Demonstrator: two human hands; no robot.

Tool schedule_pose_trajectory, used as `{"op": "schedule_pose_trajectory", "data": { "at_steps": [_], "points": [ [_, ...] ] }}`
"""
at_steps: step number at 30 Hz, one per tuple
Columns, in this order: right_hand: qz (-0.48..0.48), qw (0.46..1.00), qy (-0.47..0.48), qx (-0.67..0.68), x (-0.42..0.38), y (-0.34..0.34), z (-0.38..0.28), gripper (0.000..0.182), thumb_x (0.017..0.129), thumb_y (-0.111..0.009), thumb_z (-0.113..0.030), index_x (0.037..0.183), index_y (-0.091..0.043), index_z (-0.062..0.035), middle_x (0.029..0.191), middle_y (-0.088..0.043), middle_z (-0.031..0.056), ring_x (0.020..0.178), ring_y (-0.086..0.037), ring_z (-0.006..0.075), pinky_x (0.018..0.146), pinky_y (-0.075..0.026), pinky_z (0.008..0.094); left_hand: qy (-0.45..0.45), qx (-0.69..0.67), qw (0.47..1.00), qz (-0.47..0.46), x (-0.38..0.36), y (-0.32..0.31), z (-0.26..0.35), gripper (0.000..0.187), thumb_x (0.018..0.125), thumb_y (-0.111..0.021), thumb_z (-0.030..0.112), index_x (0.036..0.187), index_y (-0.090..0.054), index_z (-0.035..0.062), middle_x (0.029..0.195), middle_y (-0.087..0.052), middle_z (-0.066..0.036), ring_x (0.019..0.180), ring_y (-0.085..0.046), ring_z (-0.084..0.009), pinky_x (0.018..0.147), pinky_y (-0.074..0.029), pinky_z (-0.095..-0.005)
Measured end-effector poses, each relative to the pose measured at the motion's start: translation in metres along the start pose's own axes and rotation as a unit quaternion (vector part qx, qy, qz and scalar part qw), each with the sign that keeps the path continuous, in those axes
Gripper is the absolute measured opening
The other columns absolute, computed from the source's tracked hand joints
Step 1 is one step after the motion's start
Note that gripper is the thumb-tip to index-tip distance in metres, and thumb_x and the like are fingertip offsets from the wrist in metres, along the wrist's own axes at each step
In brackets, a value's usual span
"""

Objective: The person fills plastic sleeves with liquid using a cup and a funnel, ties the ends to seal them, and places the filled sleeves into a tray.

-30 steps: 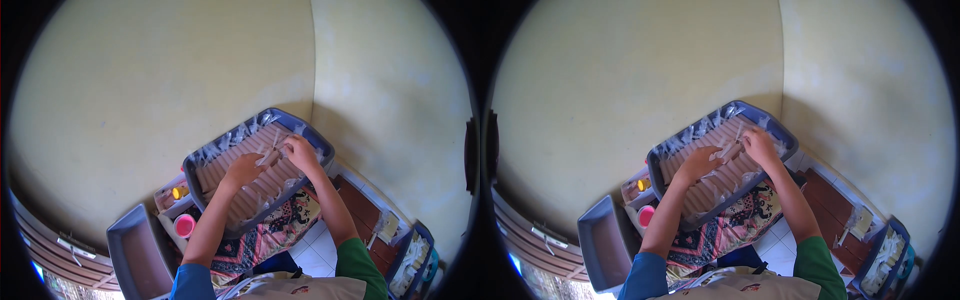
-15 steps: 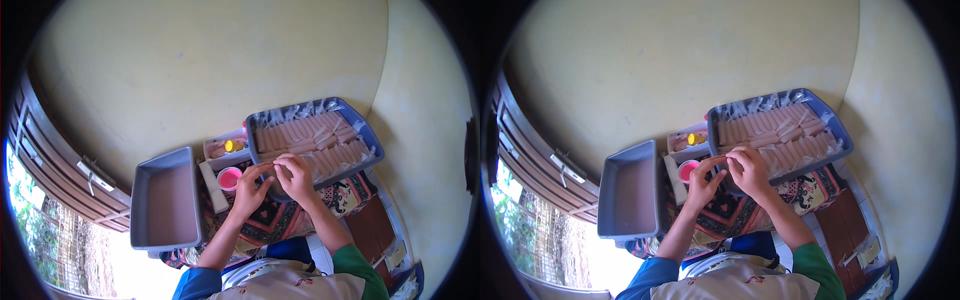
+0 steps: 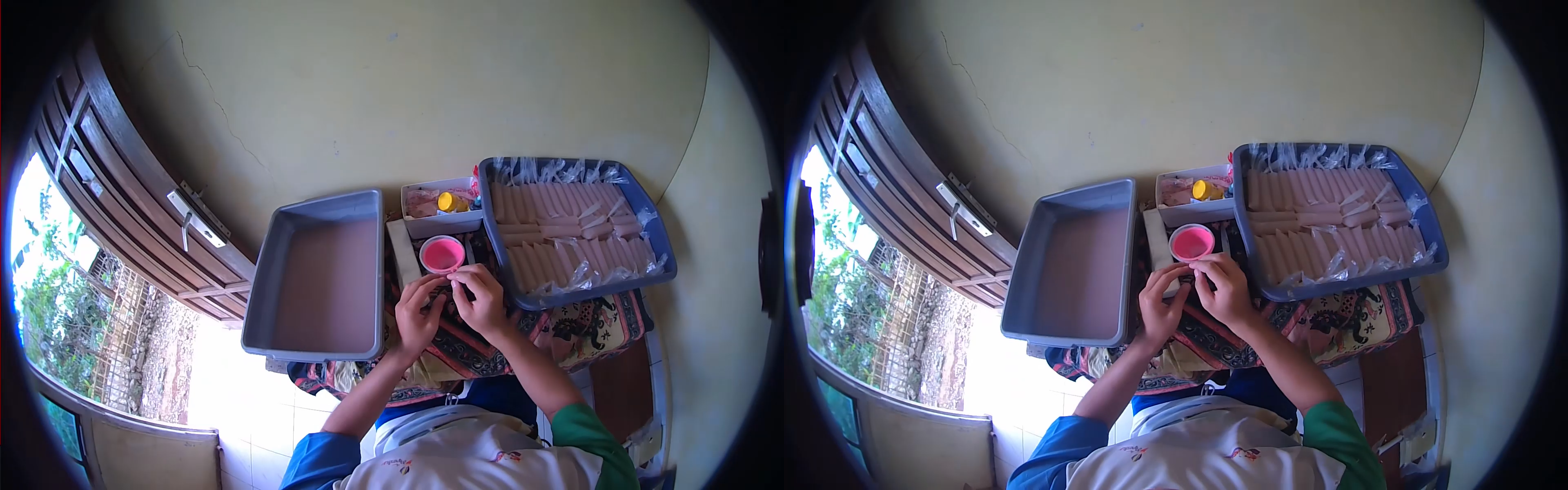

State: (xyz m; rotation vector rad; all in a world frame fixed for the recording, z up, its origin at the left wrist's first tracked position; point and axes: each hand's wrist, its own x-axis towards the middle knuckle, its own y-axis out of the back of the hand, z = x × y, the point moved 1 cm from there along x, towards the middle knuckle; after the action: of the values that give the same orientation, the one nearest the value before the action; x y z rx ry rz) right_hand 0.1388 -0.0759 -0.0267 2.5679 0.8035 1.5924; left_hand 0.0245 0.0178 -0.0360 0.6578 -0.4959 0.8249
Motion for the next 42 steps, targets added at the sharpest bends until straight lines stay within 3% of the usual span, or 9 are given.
{"op": "schedule_pose_trajectory", "data": {
  "at_steps": [3,8,12,15,20,28,37,39,42],
  "points": [
    [-0.027,0.999,0.024,-0.010,-0.015,-0.015,0.015,0.021,0.076,-0.061,0.007,0.096,-0.062,-0.0008,0.088,-0.061,0.0132,0.079,-0.063,0.0293,0.067,-0.051,0.0367,-0.016,-0.009,0.999,0.029,-0.005,-0.003,-0.022,0.030,0.077,-0.064,-0.002,0.107,-0.064,0.0014,0.109,-0.064,-0.014,0.103,-0.060,-0.0312,0.090,-0.047,-0.0380],
    [-0.074,0.997,0.002,0.012,-0.031,-0.031,0.022,0.021,0.076,-0.061,0.006,0.097,-0.061,-0.0002,0.087,-0.060,0.0141,0.074,-0.063,0.0310,0.065,-0.052,0.0377,0.033,0.050,0.998,0.033,-0.016,0.000,-0.031,0.034,0.079,-0.057,-0.006,0.112,-0.060,0.0013,0.113,-0.061,-0.016,0.108,-0.057,-0.0323,0.094,-0.045,-0.0386],
    [-0.127,0.991,-0.033,0.017,-0.039,-0.041,0.025,0.021,0.078,-0.063,0.004,0.099,-0.062,-0.0003,0.091,-0.062,0.0141,0.080,-0.064,0.0323,0.069,-0.053,0.0380,0.112,0.044,0.992,0.045,-0.025,0.001,-0.047,0.037,0.082,-0.048,-0.007,0.116,-0.057,0.0020,0.113,-0.059,-0.017,0.111,-0.055,-0.0333,0.097,-0.042,-0.0394],
    [-0.143,0.988,-0.061,0.024,-0.041,-0.041,0.029,0.021,0.078,-0.063,0.003,0.099,-0.062,-0.0004,0.095,-0.063,0.0140,0.084,-0.065,0.0329,0.071,-0.054,0.0384,0.122,0.055,0.989,0.059,-0.024,-0.001,-0.056,0.038,0.082,-0.045,-0.008,0.117,-0.057,0.0022,0.112,-0.058,-0.017,0.110,-0.055,-0.0341,0.097,-0.042,-0.0399],
    [-0.162,0.983,-0.079,0.032,-0.042,-0.046,0.034,0.021,0.078,-0.063,0.001,0.098,-0.063,-0.0006,0.098,-0.063,0.0138,0.084,-0.065,0.0328,0.071,-0.055,0.0391,0.142,0.069,0.987,0.039,-0.024,-0.002,-0.059,0.038,0.082,-0.044,-0.008,0.116,-0.057,0.0029,0.112,-0.058,-0.017,0.109,-0.055,-0.0344,0.096,-0.042,-0.0397],
    [-0.283,0.955,-0.071,-0.051,-0.032,-0.053,0.039,0.018,0.078,-0.061,-0.004,0.095,-0.065,-0.0034,0.094,-0.064,0.0135,0.078,-0.065,0.0333,0.068,-0.055,0.0408,0.161,0.058,0.985,0.035,-0.023,-0.002,-0.058,0.039,0.081,-0.044,-0.009,0.116,-0.056,0.0030,0.114,-0.057,-0.017,0.109,-0.055,-0.0324,0.096,-0.042,-0.0388],
    [-0.201,0.973,-0.110,-0.011,-0.033,-0.056,0.039,0.012,0.078,-0.061,-0.002,0.090,-0.064,-0.0023,0.083,-0.064,0.0161,0.072,-0.064,0.0353,0.063,-0.053,0.0416,0.187,0.059,0.980,0.043,-0.023,0.000,-0.057,0.036,0.081,-0.055,-0.007,0.115,-0.057,0.0036,0.112,-0.058,-0.015,0.107,-0.057,-0.0296,0.094,-0.043,-0.0367],
    [-0.181,0.978,-0.100,0.000,-0.032,-0.055,0.041,0.012,0.079,-0.062,-0.003,0.090,-0.064,-0.0018,0.082,-0.064,0.0163,0.072,-0.064,0.0354,0.062,-0.053,0.0412,0.179,0.063,0.981,0.048,-0.022,-0.001,-0.056,0.039,0.078,-0.060,-0.008,0.115,-0.059,0.0053,0.110,-0.060,-0.011,0.103,-0.058,-0.0232,0.093,-0.044,-0.0329],
    [-0.145,0.985,-0.088,0.027,-0.029,-0.055,0.041,0.011,0.080,-0.064,-0.003,0.091,-0.064,-0.0008,0.081,-0.065,0.0169,0.071,-0.065,0.0352,0.060,-0.053,0.0405,0.168,0.063,0.983,0.040,-0.022,0.000,-0.061,0.037,0.079,-0.058,-0.006,0.115,-0.057,0.0038,0.111,-0.058,-0.014,0.104,-0.058,-0.0287,0.091,-0.045,-0.0352]
  ]
}}
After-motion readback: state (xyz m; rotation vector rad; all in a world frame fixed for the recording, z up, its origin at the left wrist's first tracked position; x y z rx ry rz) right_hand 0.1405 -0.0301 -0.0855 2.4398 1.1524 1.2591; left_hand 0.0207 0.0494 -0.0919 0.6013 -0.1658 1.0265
